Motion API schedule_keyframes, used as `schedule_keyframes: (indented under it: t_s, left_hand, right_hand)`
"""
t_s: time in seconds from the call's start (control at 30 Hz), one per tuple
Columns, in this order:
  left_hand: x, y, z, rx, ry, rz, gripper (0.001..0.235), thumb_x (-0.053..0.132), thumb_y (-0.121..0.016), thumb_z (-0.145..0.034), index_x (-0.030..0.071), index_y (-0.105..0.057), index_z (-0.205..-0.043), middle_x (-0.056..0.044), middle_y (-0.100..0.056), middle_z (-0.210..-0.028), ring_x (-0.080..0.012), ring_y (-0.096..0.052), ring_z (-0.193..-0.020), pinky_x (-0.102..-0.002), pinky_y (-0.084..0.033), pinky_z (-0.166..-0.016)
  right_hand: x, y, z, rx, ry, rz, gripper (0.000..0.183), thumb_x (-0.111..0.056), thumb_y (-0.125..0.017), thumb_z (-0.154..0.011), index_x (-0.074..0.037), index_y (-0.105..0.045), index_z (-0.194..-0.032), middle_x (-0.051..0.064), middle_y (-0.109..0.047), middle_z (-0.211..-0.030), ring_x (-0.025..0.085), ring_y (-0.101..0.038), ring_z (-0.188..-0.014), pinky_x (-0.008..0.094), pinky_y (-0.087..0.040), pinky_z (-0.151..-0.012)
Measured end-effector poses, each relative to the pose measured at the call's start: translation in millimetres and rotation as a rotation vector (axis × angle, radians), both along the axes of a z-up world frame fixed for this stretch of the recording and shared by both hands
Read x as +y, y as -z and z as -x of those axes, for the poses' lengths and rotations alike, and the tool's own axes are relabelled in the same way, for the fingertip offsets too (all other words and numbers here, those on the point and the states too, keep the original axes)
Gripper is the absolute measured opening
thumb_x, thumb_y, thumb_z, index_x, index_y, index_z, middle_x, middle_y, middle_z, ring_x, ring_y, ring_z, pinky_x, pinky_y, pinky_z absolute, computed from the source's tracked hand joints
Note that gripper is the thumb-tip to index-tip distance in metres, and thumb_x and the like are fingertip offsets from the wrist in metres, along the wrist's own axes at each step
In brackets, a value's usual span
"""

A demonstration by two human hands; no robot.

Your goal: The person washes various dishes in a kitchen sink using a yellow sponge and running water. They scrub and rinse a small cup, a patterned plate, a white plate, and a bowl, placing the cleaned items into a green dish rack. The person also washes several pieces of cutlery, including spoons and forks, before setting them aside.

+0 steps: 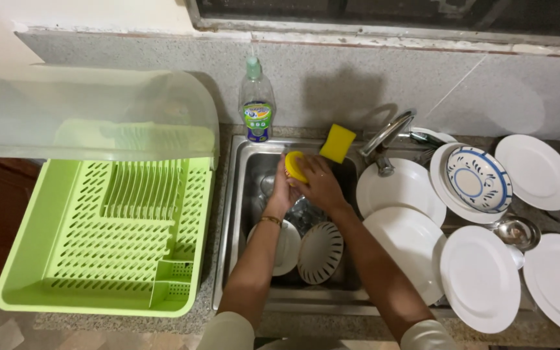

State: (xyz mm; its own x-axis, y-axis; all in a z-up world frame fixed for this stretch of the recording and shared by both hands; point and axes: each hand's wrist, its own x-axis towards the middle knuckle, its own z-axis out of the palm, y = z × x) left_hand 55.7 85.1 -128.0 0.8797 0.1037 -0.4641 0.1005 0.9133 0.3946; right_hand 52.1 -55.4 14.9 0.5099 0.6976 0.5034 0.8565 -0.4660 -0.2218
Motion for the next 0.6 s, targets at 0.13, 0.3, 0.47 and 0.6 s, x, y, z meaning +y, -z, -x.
schedule_keyframes:
  t_s: [0.13,0.3,0.47,0.6]
  left_hand:
    - [-7.5,-44.6,21.4,0.055,-0.010,-0.054,0.070,0.073,-0.064,-0.089,0.008,-0.069,-0.113,-0.010,-0.074,-0.102,-0.0241,-0.075,-0.081,-0.034,-0.066,-0.070]
    - [-5.0,-21.5,18.4,0.093,-0.056,-0.096,0.070,0.076,-0.061,-0.088,0.009,-0.071,-0.107,-0.010,-0.076,-0.097,-0.0241,-0.075,-0.075,-0.035,-0.065,-0.065]
    - [-5.5,-61.8,27.2,0.063,-0.115,-0.097,0.067,0.072,-0.059,-0.091,0.008,-0.071,-0.106,-0.009,-0.075,-0.094,-0.0200,-0.073,-0.069,-0.029,-0.062,-0.062]
    - [-4.3,-66.7,29.1,0.023,-0.122,-0.106,0.064,0.071,-0.056,-0.094,0.009,-0.070,-0.103,-0.008,-0.074,-0.090,-0.0164,-0.071,-0.063,-0.023,-0.060,-0.056]
  right_hand:
    - [0.0,14.9,6.1,-0.163,0.056,0.016,0.055,-0.048,-0.055,-0.104,-0.009,-0.059,-0.144,0.020,-0.068,-0.126,0.036,-0.062,-0.124,0.045,-0.048,-0.108]
    - [1.3,9.6,9.1,-0.270,0.030,-0.002,0.050,-0.045,-0.054,-0.106,-0.006,-0.063,-0.135,0.017,-0.071,-0.123,0.032,-0.067,-0.118,0.046,-0.052,-0.099]
    - [3.9,-0.6,16.2,-0.200,0.015,0.008,0.049,-0.042,-0.053,-0.106,-0.004,-0.064,-0.134,0.018,-0.072,-0.123,0.034,-0.067,-0.120,0.046,-0.051,-0.103]
    - [4.0,-5.4,25.3,-0.044,0.043,-0.032,0.049,-0.040,-0.050,-0.109,-0.002,-0.064,-0.136,0.020,-0.072,-0.125,0.033,-0.065,-0.126,0.042,-0.050,-0.108]
